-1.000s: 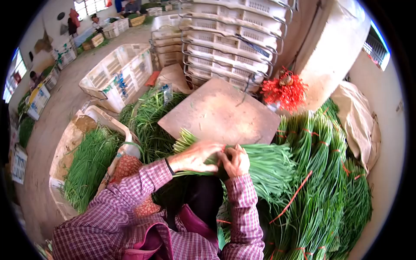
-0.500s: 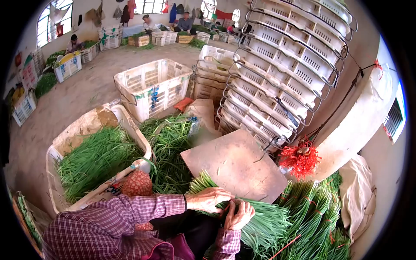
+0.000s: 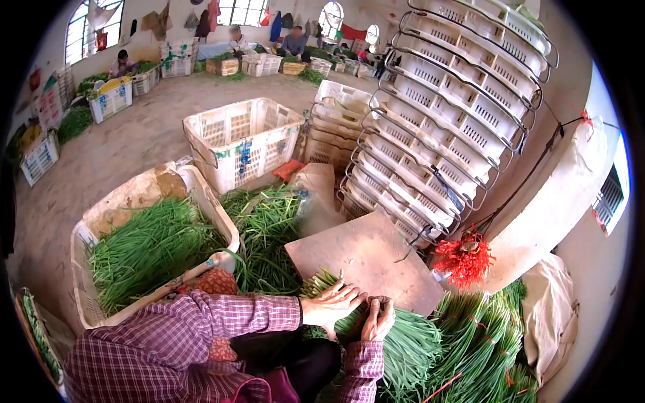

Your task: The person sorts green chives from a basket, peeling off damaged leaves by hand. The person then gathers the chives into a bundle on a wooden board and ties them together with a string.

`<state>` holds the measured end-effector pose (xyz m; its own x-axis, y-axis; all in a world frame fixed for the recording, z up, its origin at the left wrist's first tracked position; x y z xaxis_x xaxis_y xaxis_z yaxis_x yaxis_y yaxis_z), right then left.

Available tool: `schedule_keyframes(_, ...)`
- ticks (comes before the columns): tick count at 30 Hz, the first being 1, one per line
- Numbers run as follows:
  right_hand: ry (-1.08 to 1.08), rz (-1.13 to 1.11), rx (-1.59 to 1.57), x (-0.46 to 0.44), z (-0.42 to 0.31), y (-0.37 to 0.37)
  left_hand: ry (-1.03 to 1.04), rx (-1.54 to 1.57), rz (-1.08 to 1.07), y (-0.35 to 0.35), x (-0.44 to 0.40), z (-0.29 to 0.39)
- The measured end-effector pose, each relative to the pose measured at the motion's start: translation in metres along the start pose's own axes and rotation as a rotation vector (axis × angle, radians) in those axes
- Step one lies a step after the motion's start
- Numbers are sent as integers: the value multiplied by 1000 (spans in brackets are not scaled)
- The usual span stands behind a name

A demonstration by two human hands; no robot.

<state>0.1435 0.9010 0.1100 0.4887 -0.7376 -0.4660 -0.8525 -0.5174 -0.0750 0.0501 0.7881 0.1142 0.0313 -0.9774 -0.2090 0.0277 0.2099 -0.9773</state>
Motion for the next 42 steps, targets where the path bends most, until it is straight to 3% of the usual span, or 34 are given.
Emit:
schedule_keyframes(3,-3,-71,3,-4,-7,10,-71,-2,-36,16,-11,-9)
schedule_keyframes(5,-520,-124,439,11,-52,28,-54,147,-59,24,-22,-21)
schedule_keyframes(6,-575,-133,406,21,-61,34,-65,221,-36,26,-25,-27)
schedule_keyframes(9,-441,-93,334,33,-51,28,-39,207,-227,32,-37,-32)
schedule_keyframes(11,-211,-14,186,24,-45,16,-60,229,-151,22,-32,-30)
schedule_keyframes(13,-128,2,83,14,-46,10,-63,207,-162,1,-23,-22)
schedule_keyframes(15,-138,14,92,9,-51,10,82,209,231,-14,-17,-11)
schedule_keyframes(17,-125,-16,34,5,-48,12,71,526,364,-5,-24,-8)
schedule_keyframes(19,-144,-19,68,2,-42,13,-104,744,254,1,-22,-9)
schedule_keyframes(20,-105,-2,-33,1,-34,12,-149,671,407,-2,-18,-7)
schedule_keyframes(23,-23,17,-366,-7,-9,12,-246,468,356,-7,-17,2)
schedule_keyframes(25,-11,36,-371,-11,-3,12,-271,343,289,-2,-18,5)
schedule_keyframes(27,55,87,-459,-19,10,3,-228,160,478,-2,-10,13)
schedule_keyframes(28,66,118,-455,-21,15,-1,-233,138,320,2,-10,14)
schedule_keyframes(31,139,186,-609,-30,36,-9,-215,1,465,11,-1,23)
schedule_keyframes(32,133,198,-617,-31,43,-10,-223,15,362,20,-3,22)
schedule_keyframes(40,192,44,-33,-22,10,-20,-209,162,360,12,-7,10)
schedule_keyframes(41,103,8,189,-15,7,-25,-196,148,402,13,-5,11)
schedule_keyframes(42,28,-3,206,-6,2,-20,-185,133,442,12,-4,11)
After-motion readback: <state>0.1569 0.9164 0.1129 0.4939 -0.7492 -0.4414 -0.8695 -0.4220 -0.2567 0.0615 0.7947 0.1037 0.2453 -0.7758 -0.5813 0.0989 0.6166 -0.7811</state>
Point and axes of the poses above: each hand's wrist, its own x-axis away from the middle knuckle, its own y-axis out of the palm, z = x × y, the point moved 4 cm from there along -x, towards the middle knuckle, and after that the axes turned 7 degrees about -x, right-handed, at the moved point
